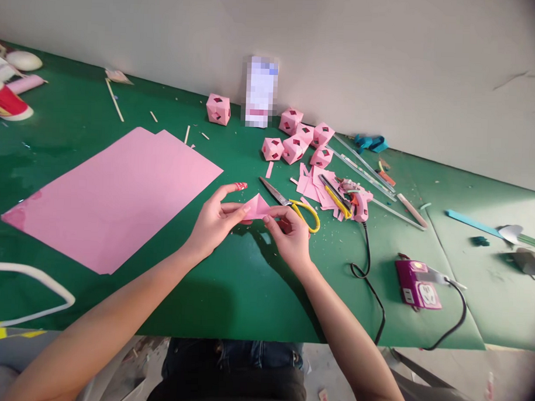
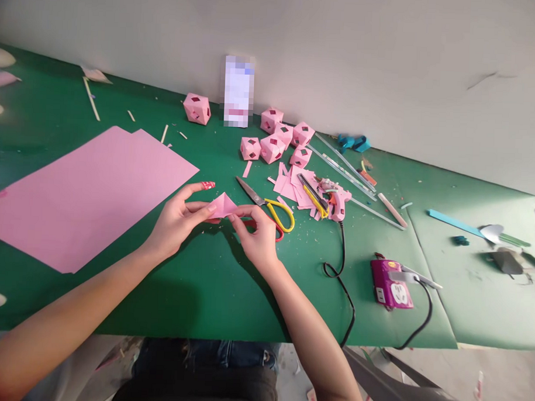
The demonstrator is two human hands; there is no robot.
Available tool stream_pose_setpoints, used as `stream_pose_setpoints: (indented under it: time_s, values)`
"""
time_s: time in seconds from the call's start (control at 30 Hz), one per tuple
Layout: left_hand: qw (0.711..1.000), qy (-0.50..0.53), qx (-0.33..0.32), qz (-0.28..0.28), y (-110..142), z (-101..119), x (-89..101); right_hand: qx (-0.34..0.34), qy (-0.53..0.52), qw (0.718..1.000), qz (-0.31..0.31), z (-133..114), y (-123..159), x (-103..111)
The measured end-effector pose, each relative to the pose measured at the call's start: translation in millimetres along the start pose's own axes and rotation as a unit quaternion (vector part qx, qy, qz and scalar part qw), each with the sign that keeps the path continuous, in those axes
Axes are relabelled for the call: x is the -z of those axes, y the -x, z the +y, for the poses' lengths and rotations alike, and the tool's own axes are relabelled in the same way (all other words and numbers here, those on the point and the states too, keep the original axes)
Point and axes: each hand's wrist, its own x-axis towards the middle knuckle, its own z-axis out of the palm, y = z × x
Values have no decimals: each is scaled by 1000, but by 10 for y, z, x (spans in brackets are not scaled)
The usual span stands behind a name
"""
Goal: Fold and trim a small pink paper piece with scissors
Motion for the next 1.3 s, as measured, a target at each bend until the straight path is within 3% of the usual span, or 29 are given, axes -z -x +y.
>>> stream_pose_setpoints:
  time_s: [0.17, 0.37, 0.5, 0.6, 0.83, 1.0, 1.3]
  values:
    - [1000, 2, -13, -22, 19, -10, 13, -55, -32, 997, 32, -7, -9, -15]
    - [999, -34, -21, 30, -1, -45, 48, -58, -59, 996, 37, -17, -4, -35]
    - [998, -22, -33, 41, -25, -79, 76, -90, -78, 993, 17, -33, -11, -42]
    - [999, -24, -34, 35, -27, -82, 71, -96, -85, 991, 34, -52, -15, -40]
    - [997, 73, 22, -6, -34, -27, -4, 12, 33, 998, 57, -17, 9, 2]
    - [993, 100, 54, 17, -63, -40, 9, 136, 150, 979, 27, 12, 8, 31]
    - [990, 111, 86, 9, -29, 72, -39, 161, 165, 973, 21, 14, 11, 13]
